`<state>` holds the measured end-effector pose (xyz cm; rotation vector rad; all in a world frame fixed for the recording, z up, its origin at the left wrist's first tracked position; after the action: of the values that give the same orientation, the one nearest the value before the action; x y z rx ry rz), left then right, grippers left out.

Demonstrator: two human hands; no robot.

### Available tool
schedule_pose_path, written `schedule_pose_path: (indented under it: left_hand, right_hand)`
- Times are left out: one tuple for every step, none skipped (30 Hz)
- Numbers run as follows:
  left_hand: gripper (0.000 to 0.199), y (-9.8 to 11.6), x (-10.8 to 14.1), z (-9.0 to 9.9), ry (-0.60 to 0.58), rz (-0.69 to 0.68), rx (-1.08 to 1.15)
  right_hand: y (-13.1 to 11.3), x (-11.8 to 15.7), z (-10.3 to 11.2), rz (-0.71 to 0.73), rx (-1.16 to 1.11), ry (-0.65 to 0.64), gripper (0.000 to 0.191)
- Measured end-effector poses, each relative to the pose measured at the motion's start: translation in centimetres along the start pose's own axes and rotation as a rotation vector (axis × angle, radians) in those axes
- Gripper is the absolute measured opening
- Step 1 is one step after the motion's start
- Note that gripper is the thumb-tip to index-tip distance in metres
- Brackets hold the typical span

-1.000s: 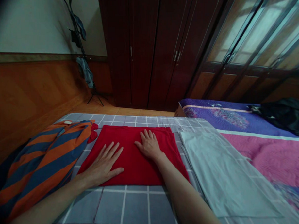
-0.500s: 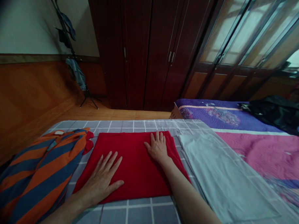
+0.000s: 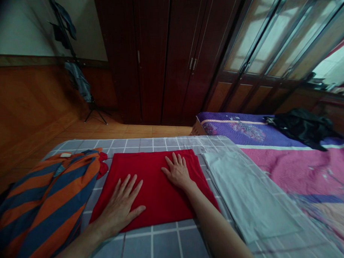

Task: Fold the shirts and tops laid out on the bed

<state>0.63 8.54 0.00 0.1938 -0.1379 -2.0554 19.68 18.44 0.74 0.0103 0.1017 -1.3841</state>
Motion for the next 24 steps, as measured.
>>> schedule_pose_path:
  left_hand:
    - [0.072, 0.0, 0.0, 0.0, 0.000, 0.000, 0.001]
    - [0.072, 0.0, 0.0, -0.1, -0.001, -0.001, 0.004]
    - [0.072, 0.0, 0.0, -0.1, -0.001, -0.004, 0.007]
    - [0.072, 0.0, 0.0, -0.1, 0.000, -0.007, 0.010]
    - [0.071, 0.0, 0.0, 0.0, 0.002, -0.010, 0.012]
    - [0.071, 0.0, 0.0, 0.0, 0.005, -0.012, 0.013]
    - [0.072, 0.0, 0.1, 0.0, 0.006, -0.013, 0.012]
    - [0.072, 0.0, 0.1, 0.0, 0.006, -0.013, 0.010]
    - [0.072, 0.0, 0.1, 0.0, 0.005, -0.012, 0.007]
    - [0.072, 0.0, 0.1, 0.0, 0.003, -0.011, 0.003]
    - [0.072, 0.0, 0.1, 0.0, 0.002, -0.010, -0.001]
    - [0.072, 0.0, 0.1, -0.1, 0.001, -0.010, -0.006]
    - [0.072, 0.0, 0.1, -0.1, 0.003, -0.011, -0.011]
    - [0.072, 0.0, 0.1, -0.1, 0.007, -0.011, -0.017]
    - [0.071, 0.0, 0.1, -0.2, 0.013, -0.012, -0.022]
    - [0.071, 0.0, 0.1, -0.2, 0.021, -0.014, -0.028]
    - [0.071, -0.1, 0.1, -0.3, 0.029, -0.016, -0.034]
    - [0.071, -0.1, 0.1, -0.4, 0.039, -0.018, -0.038]
    - [0.070, -0.2, 0.1, -0.5, 0.049, -0.022, -0.042]
    - [0.070, -0.2, 0.2, -0.5, 0.057, -0.026, -0.045]
    - [0.070, -0.3, 0.2, -0.6, 0.063, -0.031, -0.047]
    - [0.070, -0.3, 0.2, -0.6, 0.069, -0.035, -0.047]
    - [0.070, -0.3, 0.2, -0.6, 0.074, -0.038, -0.047]
    - [0.070, -0.3, 0.2, -0.6, 0.078, -0.040, -0.046]
  right_hand:
    - [0.2, -0.1, 0.1, -0.022, -0.002, 0.012, 0.060]
    - [0.4, -0.3, 0.3, -0.040, -0.004, 0.024, 0.060]
    - [0.5, -0.3, 0.4, -0.048, -0.005, 0.032, 0.060]
    - [0.5, -0.3, 0.5, -0.045, -0.006, 0.035, 0.059]
    - [0.3, -0.3, 0.5, -0.025, -0.009, 0.034, 0.057]
    - [0.0, -0.2, 0.5, 0.003, -0.014, 0.034, 0.054]
    - [-0.3, -0.1, 0.5, 0.023, -0.020, 0.037, 0.052]
    - [-0.4, 0.0, 0.5, 0.030, -0.025, 0.042, 0.052]
    - [-0.3, 0.1, 0.6, 0.023, -0.028, 0.048, 0.053]
    - [-0.2, 0.1, 0.6, 0.008, -0.028, 0.053, 0.055]
    - [-0.1, 0.1, 0.5, -0.006, -0.026, 0.053, 0.057]
    - [0.0, 0.1, 0.4, -0.013, -0.022, 0.047, 0.058]
    - [0.0, 0.0, 0.3, -0.004, -0.018, 0.038, 0.058]
    - [-0.2, 0.0, 0.2, 0.018, -0.016, 0.027, 0.056]
    - [-0.5, -0.1, 0.2, 0.044, -0.017, 0.016, 0.055]
    - [-0.8, -0.1, 0.1, 0.074, -0.018, 0.003, 0.054]
    - [-1.2, 0.0, 0.0, 0.103, -0.021, -0.011, 0.054]
    - [-1.4, 0.1, -0.1, 0.130, -0.024, -0.024, 0.054]
    - [-1.6, 0.2, -0.2, 0.151, -0.028, -0.036, 0.055]
    - [-1.7, 0.4, -0.2, 0.165, -0.030, -0.046, 0.056]
    - [-1.4, 0.7, -0.2, 0.170, -0.030, -0.051, 0.058]
    - [-1.0, 1.0, -0.2, 0.167, -0.025, -0.052, 0.061]
    - [-0.2, 1.3, -0.1, 0.155, -0.015, -0.051, 0.064]
    - [0.8, 1.8, 0.0, 0.129, 0.000, -0.045, 0.066]
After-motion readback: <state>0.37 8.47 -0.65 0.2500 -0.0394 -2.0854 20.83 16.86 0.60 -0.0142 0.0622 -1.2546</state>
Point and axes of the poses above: each hand's wrist, its own x-axis away from the middle knuckle, its own z-axis out of the back of the hand, y = z × x, the point moved 9 cm from there along -x, towards the middle knuckle, and after that the axes turned 1 degree about -z, right-handed, at the moved point
